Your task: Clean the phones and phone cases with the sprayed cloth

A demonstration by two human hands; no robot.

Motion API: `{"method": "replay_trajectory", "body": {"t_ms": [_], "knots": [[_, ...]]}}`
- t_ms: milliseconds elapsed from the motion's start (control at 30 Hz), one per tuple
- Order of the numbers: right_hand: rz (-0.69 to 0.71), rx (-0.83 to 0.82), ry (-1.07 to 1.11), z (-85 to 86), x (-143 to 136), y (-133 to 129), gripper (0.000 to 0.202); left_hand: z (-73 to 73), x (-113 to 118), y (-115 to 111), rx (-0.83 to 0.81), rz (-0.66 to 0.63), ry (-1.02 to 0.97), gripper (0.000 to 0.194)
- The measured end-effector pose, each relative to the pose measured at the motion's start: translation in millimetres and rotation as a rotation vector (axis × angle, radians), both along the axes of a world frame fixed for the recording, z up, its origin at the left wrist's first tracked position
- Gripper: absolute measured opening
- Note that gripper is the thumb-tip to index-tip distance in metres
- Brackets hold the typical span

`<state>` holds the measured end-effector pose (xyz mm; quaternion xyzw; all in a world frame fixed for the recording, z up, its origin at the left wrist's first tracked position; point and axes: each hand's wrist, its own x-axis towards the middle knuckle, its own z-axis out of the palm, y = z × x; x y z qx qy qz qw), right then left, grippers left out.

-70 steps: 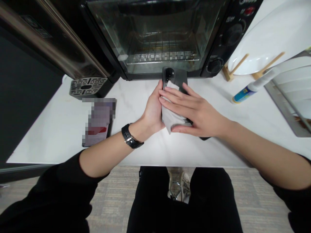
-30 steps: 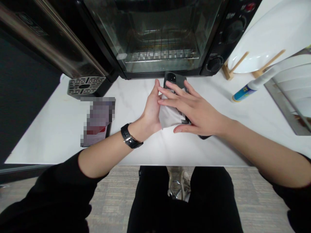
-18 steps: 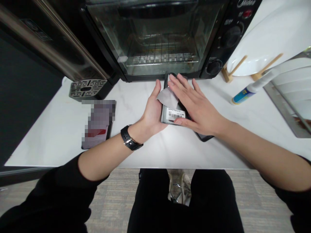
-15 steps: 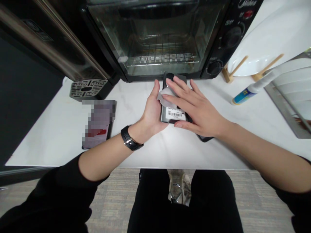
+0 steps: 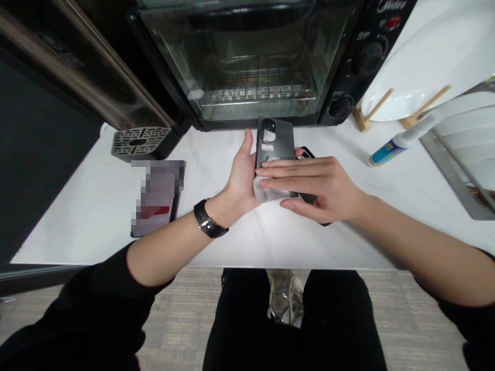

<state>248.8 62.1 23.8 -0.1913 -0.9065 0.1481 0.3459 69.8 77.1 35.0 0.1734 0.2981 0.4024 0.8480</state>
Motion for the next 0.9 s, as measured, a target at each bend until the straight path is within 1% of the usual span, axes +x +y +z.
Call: {"method": "replay_trajectory", "body": {"t_ms": [67, 133, 167, 200, 233, 267, 333, 367, 400, 433, 500, 567, 600, 667, 733, 833, 900], "knots": [[-0.134, -0.014, -0.046, -2.5, 1.3, 3.5, 0.049, 1.3, 1.1, -0.5, -0.009, 0.006, 0.007, 0.072], [-0.275, -0.038, -0.094, -5.1, 2.7, 8.0, 0.062, 2.7, 2.4, -1.9, -0.008, 0.014, 0.017, 0.068], [-0.307, -0.045, -0.108, -6.0, 3.0, 9.6, 0.069, 3.1, 2.9, -2.7, -0.004, 0.015, 0.019, 0.067], [-0.307, -0.046, -0.115, -6.4, 2.9, 10.2, 0.073, 3.2, 3.1, -3.4, 0.000, 0.015, 0.019, 0.066], [-0.273, -0.041, -0.109, -6.3, 2.4, 9.8, 0.074, 2.9, 3.0, -3.8, 0.002, 0.016, 0.018, 0.066], [-0.218, -0.031, -0.094, -5.8, 1.7, 8.6, 0.071, 2.3, 2.5, -3.9, -0.002, 0.016, 0.020, 0.066], [-0.094, -0.001, -0.044, -4.2, -0.1, 4.7, 0.052, 0.8, 1.1, -3.1, -0.018, 0.010, 0.020, 0.068], [-0.060, 0.015, -0.016, -3.6, -0.7, 3.0, 0.042, 0.0, 0.3, -2.4, -0.024, 0.010, 0.018, 0.070], [-0.068, 0.024, 0.008, -3.3, -0.9, 2.1, 0.035, -0.6, -0.4, -1.6, -0.025, 0.014, 0.015, 0.071], [-0.117, 0.026, 0.024, -3.6, -0.6, 2.2, 0.033, -1.0, -0.9, -1.0, -0.020, 0.021, 0.010, 0.072], [-0.294, 0.005, 0.014, -5.7, 1.3, 5.6, 0.038, -0.9, -0.9, -0.5, 0.003, 0.036, -0.007, 0.071], [-0.435, -0.028, -0.043, -9.0, 3.9, 11.2, 0.050, 0.1, 0.2, -1.4, 0.017, 0.031, -0.024, 0.067], [-0.459, -0.036, -0.077, -10.5, 5.0, 13.8, 0.058, 0.8, 1.0, -2.3, 0.015, 0.021, -0.030, 0.066], [-0.431, -0.034, -0.134, -12.3, 5.8, 16.5, 0.074, 2.3, 3.0, -4.4, -0.002, 0.003, -0.030, 0.062], [-0.341, -0.015, -0.170, -11.8, 4.4, 15.3, 0.081, 3.9, 4.9, -6.1, -0.018, 0.001, -0.014, 0.060], [-0.166, 0.040, -0.195, -8.4, 0.4, 9.4, 0.077, 5.9, 6.6, -7.0, -0.023, 0.049, 0.028, 0.060], [-0.089, 0.073, -0.193, -6.3, -1.4, 6.4, 0.073, 6.6, 6.6, -6.6, -0.029, 0.082, 0.059, 0.061]]}}
